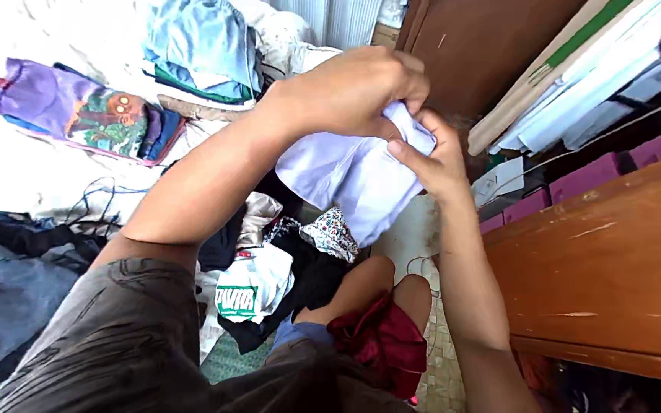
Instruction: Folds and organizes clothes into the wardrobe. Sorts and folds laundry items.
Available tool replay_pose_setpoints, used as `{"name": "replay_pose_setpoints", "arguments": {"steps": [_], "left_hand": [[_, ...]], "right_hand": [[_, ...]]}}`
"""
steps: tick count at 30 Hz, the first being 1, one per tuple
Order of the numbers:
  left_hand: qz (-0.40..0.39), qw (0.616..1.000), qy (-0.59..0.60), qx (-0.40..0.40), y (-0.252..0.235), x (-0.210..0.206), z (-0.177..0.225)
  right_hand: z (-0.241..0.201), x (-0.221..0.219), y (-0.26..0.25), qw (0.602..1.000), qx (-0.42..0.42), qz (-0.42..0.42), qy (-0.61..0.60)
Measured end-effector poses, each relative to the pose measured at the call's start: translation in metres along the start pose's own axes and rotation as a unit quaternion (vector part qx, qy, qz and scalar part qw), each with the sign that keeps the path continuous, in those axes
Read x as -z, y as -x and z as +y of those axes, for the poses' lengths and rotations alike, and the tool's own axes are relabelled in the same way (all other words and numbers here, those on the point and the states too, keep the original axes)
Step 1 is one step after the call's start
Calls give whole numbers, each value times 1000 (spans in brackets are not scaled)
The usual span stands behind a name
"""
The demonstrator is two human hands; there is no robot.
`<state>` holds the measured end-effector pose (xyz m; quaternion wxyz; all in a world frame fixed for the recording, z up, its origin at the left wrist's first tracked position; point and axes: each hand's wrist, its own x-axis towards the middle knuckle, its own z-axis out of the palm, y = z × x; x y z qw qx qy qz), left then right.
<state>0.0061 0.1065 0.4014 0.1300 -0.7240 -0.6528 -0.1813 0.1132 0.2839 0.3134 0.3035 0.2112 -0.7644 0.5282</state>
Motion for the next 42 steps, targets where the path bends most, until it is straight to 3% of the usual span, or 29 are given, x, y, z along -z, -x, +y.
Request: {"name": "replay_pose_setpoints", "arguments": {"steps": [3, 5, 7, 10, 13, 15, 18, 21, 22, 24, 25, 27, 28, 30, 32, 34, 36, 37, 38, 40, 41, 42], "left_hand": [[15, 996, -84, 18, -19, 4, 4], [7, 998, -53, 28, -24, 0, 3], [-54, 998, 2, 35, -31, -6, 4], [-128, 991, -32, 26, -47, -16, 4], [-76, 996, -30, 27, -56, -17, -4], [-12, 998, 20, 51, -57, -12, -10], [67, 986, 72, 135, -51, -9, -13], [151, 966, 119, 174, -29, -6, -7], [159, 962, 161, 151, -16, -5, -10], [97, 959, 265, 13, 21, -4, -9], [50, 953, 294, -58, 41, -6, 2], [-39, 936, 334, -106, 91, -24, 49], [-106, 917, 360, -134, 115, -37, 67], [-235, 831, 472, -176, 146, -71, 88], [-336, 730, 580, -138, 157, -109, 100], [-393, 653, 642, -81, 161, -154, 97], [-357, 626, 693, -11, 167, -198, 81], [-293, 617, 729, 53, 173, -220, 73], [-199, 596, 764, 145, 180, -243, 68], [-15, 489, 804, 339, 187, -283, 74], [-4, 440, 807, 394, 191, -297, 76], [-40, 415, 789, 451, 198, -303, 80]], "right_hand": [[2, 11, 0, 998, 11, 35, -51], [1, 28, 11, 994, 46, 53, -82], [-2, 44, 29, 989, 67, 45, -126], [-11, 64, 60, 989, 31, 70, -129], [-32, 103, 87, 997, -58, 44, 16], [-51, 133, 102, 974, -145, 12, 172], [-86, 168, 125, 885, -217, 15, 412], [-131, 177, 162, 814, -257, 58, 517], [-145, 172, 181, 806, -257, 70, 529], [-175, 149, 231, 806, -261, 84, 524], [-187, 136, 259, 819, -269, 93, 499], [-204, 105, 322, 863, -308, 115, 384], [-209, 90, 352, 881, -338, 113, 310], [-208, 57, 409, 887, -411, 121, 172], [-201, 25, 461, 844, -505, 164, 69], [-187, 6, 499, 810, -549, 206, -10], [-165, 0, 531, 837, -470, 267, -86], [-150, -3, 541, 849, -406, 318, -116], [-132, -7, 545, 837, -360, 391, -133], [-95, -20, 541, 743, -366, 544, -134], [-81, -28, 543, 707, -419, 555, -126], [-69, -37, 548, 684, -479, 537, -121]]}}
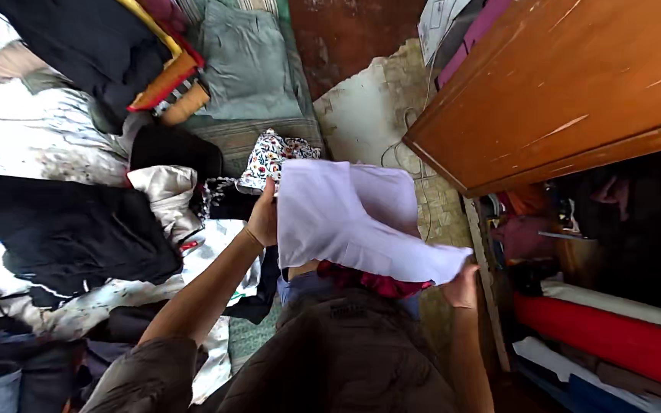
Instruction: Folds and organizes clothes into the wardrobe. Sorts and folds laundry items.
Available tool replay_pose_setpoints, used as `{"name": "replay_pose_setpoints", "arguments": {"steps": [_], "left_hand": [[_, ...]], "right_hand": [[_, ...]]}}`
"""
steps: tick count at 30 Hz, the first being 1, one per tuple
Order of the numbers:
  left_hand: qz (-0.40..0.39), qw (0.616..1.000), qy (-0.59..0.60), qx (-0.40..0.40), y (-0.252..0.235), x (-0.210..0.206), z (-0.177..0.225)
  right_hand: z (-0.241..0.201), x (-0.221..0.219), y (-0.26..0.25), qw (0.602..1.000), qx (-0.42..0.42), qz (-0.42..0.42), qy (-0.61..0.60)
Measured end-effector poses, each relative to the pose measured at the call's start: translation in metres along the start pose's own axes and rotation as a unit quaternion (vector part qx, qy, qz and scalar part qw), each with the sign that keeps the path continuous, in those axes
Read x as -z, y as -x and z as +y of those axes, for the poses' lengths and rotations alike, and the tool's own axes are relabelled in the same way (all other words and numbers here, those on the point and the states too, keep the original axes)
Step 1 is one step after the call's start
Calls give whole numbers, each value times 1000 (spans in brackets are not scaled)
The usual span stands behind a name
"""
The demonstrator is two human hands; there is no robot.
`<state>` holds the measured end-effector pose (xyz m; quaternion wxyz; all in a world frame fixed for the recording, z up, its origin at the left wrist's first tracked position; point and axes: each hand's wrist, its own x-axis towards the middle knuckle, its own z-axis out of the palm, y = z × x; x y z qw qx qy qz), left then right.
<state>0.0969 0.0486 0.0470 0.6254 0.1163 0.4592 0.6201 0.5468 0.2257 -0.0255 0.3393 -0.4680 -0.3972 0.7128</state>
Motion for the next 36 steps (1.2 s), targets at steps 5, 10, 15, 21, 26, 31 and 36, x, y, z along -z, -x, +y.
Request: {"name": "replay_pose_setpoints", "arguments": {"steps": [5, 10, 15, 21, 26, 31, 36], "left_hand": [[48, 970, -212, 107, 36, 16, -24], [57, 881, -459, 99, 49, 29, -15], [169, 792, -584, -49, 50, 12, -26], [16, 904, -425, 44, 44, -28, -14], [95, 964, -225, 102, 34, -19, -28], [186, 962, -181, 84, 21, -18, -27], [231, 943, -236, -33, -8, -10, -35]], "right_hand": [[4, -6, -1, 992, -16, 104, 76], [-48, -2, -1, 870, -73, 97, 478], [-69, -113, -34, 808, 145, 51, 570], [-14, -274, -88, 739, 223, -162, 615], [-50, -287, -49, 700, 264, -443, 495], [-50, -227, -33, 698, 227, -448, 510], [-48, -167, -87, 834, 285, -207, 425]]}}
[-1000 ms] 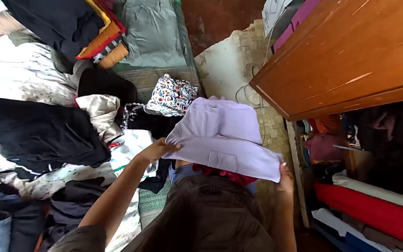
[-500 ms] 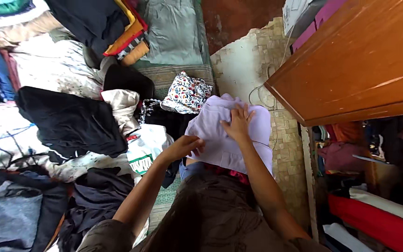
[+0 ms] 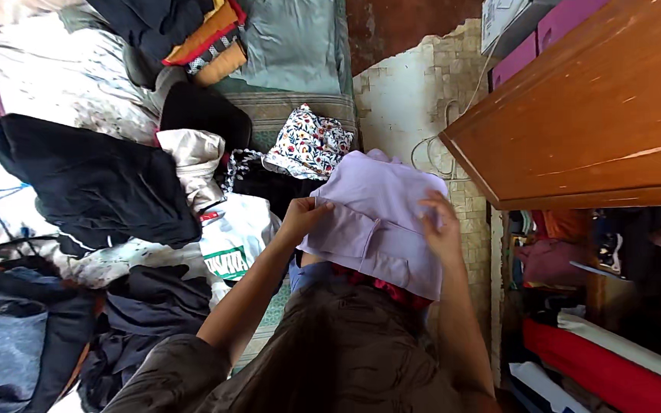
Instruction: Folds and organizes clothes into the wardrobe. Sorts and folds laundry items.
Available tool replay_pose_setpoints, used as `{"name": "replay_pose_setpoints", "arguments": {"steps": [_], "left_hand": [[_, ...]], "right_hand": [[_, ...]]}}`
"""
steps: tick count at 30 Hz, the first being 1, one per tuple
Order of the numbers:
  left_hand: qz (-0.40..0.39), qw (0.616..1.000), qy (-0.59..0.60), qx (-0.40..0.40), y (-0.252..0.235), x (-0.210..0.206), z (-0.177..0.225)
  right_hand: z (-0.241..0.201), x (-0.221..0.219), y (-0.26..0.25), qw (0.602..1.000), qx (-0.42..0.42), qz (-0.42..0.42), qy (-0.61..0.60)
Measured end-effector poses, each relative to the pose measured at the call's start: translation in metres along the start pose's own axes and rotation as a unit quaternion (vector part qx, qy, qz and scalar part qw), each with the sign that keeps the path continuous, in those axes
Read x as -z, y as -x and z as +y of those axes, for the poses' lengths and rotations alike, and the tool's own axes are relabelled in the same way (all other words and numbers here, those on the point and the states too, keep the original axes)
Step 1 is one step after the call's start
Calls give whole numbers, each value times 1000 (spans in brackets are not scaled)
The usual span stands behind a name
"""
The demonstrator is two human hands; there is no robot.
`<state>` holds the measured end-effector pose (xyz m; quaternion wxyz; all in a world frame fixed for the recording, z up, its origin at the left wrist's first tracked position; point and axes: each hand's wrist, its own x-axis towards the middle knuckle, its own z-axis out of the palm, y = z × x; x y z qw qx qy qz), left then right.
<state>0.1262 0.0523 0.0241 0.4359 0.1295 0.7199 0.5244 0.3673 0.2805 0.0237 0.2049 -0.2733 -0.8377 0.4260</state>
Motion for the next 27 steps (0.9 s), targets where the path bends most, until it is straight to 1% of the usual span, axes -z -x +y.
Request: {"name": "replay_pose_setpoints", "arguments": {"steps": [1, 2, 3, 5, 6, 8, 9, 10, 11, 13, 15, 16, 17, 18, 19, 20, 21, 22, 23, 24, 25, 26, 27], "left_hand": [[2, 1000, -29, -2, -8, 2, -3], [-2, 997, -80, -4, -15, 4, -3], [-6, 989, -150, -7, -23, 7, 1], [6, 958, -286, -27, -34, 8, 19], [15, 945, -325, -43, -41, 4, 31], [10, 931, -351, -103, -68, -11, 50], [-7, 931, -344, -124, -90, -22, 54], [-34, 933, -338, -117, -113, -34, 56], [-65, 933, -344, -84, -135, -47, 57], [-117, 921, -372, 1, -172, -70, 61], [-150, 899, -407, 65, -187, -84, 74], [-164, 880, -437, 85, -189, -87, 81], [-163, 867, -460, 98, -195, -88, 82], [-143, 874, -453, 103, -203, -88, 79], [-128, 894, -418, 98, -210, -86, 78], [-123, 923, -355, 75, -215, -82, 79], [-124, 953, -274, 33, -214, -75, 84], [-126, 972, -194, -27, -207, -66, 89], [-134, 977, -120, -111, -197, -54, 95], [-151, 966, -66, -201, -183, -39, 101], [-166, 946, -36, -277, -161, -23, 108], [-175, 926, -30, -333, -132, -6, 112], [-179, 911, -34, -369, -98, 11, 113]], "right_hand": [[25, 4, -4, 998, -33, 57, -7], [51, 7, -7, 991, -88, 93, -27], [75, 10, -10, 981, -152, 101, -64], [114, 13, -10, 955, -255, 69, -133], [123, 14, -8, 941, -295, 42, -161], [133, 11, -3, 911, -352, -8, -216], [141, 6, -1, 900, -365, -15, -238], [147, 0, 0, 893, -375, -9, -250], [152, -5, 1, 888, -384, 4, -252], [155, -7, -1, 890, -402, 29, -212], [149, 4, -4, 903, -408, 16, -132], [148, 12, -2, 912, -402, -4, -85], [149, 23, 1, 917, -394, -25, -51], [149, 36, 4, 921, -386, -39, -31], [147, 50, 8, 928, -370, -36, -24], [146, 65, 12, 939, -342, -16, -22], [141, 80, 18, 952, -306, 14, -22], [128, 95, 25, 962, -268, 46, -19], [111, 109, 34, 969, -234, 74, -19], [92, 123, 44, 974, -202, 101, -18], [72, 135, 58, 978, -165, 126, -17], [51, 146, 75, 983, -126, 135, -18], [32, 152, 93, 986, -93, 132, -29]]}}
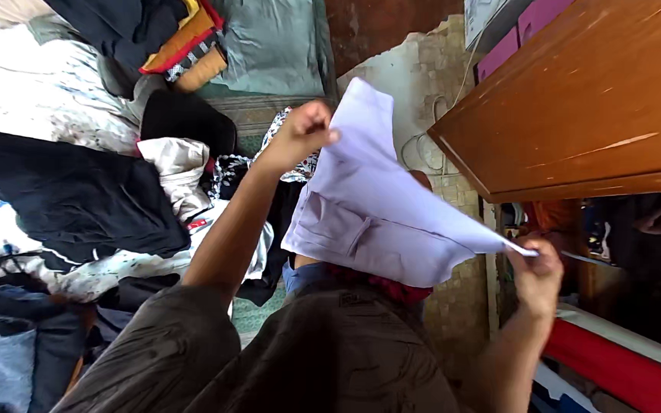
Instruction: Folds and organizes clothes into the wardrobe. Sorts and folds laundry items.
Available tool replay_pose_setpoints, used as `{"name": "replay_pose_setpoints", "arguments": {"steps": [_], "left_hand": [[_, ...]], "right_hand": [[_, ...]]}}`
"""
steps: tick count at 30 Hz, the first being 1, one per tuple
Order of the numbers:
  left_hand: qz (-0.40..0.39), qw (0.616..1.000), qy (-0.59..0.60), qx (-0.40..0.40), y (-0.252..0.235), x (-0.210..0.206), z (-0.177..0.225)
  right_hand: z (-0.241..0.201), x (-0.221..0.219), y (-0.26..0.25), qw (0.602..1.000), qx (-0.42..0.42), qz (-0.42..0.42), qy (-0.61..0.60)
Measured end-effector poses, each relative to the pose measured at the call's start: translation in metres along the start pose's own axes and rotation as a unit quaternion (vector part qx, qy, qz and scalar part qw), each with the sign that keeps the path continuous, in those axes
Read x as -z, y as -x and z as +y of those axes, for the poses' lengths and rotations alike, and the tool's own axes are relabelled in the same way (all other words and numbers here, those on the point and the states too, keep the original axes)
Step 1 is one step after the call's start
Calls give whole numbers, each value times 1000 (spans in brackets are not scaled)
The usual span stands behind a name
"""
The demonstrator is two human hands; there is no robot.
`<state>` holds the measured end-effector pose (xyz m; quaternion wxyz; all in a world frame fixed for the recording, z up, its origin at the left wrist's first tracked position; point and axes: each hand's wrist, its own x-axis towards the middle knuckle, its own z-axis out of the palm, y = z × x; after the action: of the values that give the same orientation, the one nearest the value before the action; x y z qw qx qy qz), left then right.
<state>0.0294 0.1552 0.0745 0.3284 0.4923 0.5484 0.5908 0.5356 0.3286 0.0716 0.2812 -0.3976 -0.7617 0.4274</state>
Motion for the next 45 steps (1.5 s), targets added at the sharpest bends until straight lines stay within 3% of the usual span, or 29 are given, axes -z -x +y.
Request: {"name": "replay_pose_setpoints", "arguments": {"steps": [2, 4, 6, 8, 11, 14, 16, 18, 19, 22, 25, 27, 28, 29, 31, 33, 35, 37, 40, 42, 45], "left_hand": [[-20, 1000, -13, -11, 66, 5, 39], [-46, 997, -46, 40, 127, -2, 51], [-75, 984, -131, 93, 174, -20, 38], [-86, 974, -185, 100, 202, -36, 12], [-2, 982, -159, 102, 208, -52, -3], [115, 959, -182, 184, 187, -63, 0], [100, 936, -249, 229, 181, -60, -2], [76, 915, -270, 291, 188, -57, -8], [66, 906, -259, 329, 195, -57, -10], [80, 881, -149, 442, 206, -63, 1], [179, 903, 74, 382, 186, -84, 41], [126, 951, 160, 232, 167, -96, 70], [80, 977, 155, 125, 158, -100, 78], [47, 993, 111, 5, 147, -104, 83], [68, 977, -9, -201, 124, -115, 94], [108, 950, -52, -287, 95, -128, 92], [23, 971, -19, -239, 70, -143, 72], [-137, 986, 12, -96, 60, -149, 36], [-301, 938, -130, 110, 50, -156, -1], [-327, 903, -220, 171, 51, -161, -12], [-271, 905, -279, 174, 56, -168, -11]], "right_hand": [[-21, 14, 41, 999, 12, -37, -29], [-26, 16, 77, 995, -60, -81, 16], [-36, 0, 94, 967, -150, -137, 153], [-50, -35, 90, 957, -126, -128, 228], [-87, -110, 74, 986, 55, -36, 154], [-137, -188, 67, 979, 169, -111, 40], [-156, -232, 66, 956, 152, -244, 68], [-157, -262, 62, 903, 69, -394, 154], [-152, -274, 61, 883, 47, -426, 189], [-146, -285, 60, 875, 50, -424, 229], [-150, -278, 56, 915, 40, -370, 157], [-151, -267, 61, 976, 39, -211, -29], [-153, -263, 63, 982, 60, -106, -143], [-156, -258, 62, 965, 90, -18, -246], [-170, -238, 64, 910, 101, 74, -394], [-178, -215, 76, 890, 31, 125, -438], [-171, -195, 84, 874, -83, 168, -448], [-165, -170, 82, 831, -182, 212, -482], [-117, -146, 89, 747, -355, 254, -502], [-77, -140, 108, 705, -467, 210, -491], [-72, -130, 126, 722, -505, 87, -465]]}}
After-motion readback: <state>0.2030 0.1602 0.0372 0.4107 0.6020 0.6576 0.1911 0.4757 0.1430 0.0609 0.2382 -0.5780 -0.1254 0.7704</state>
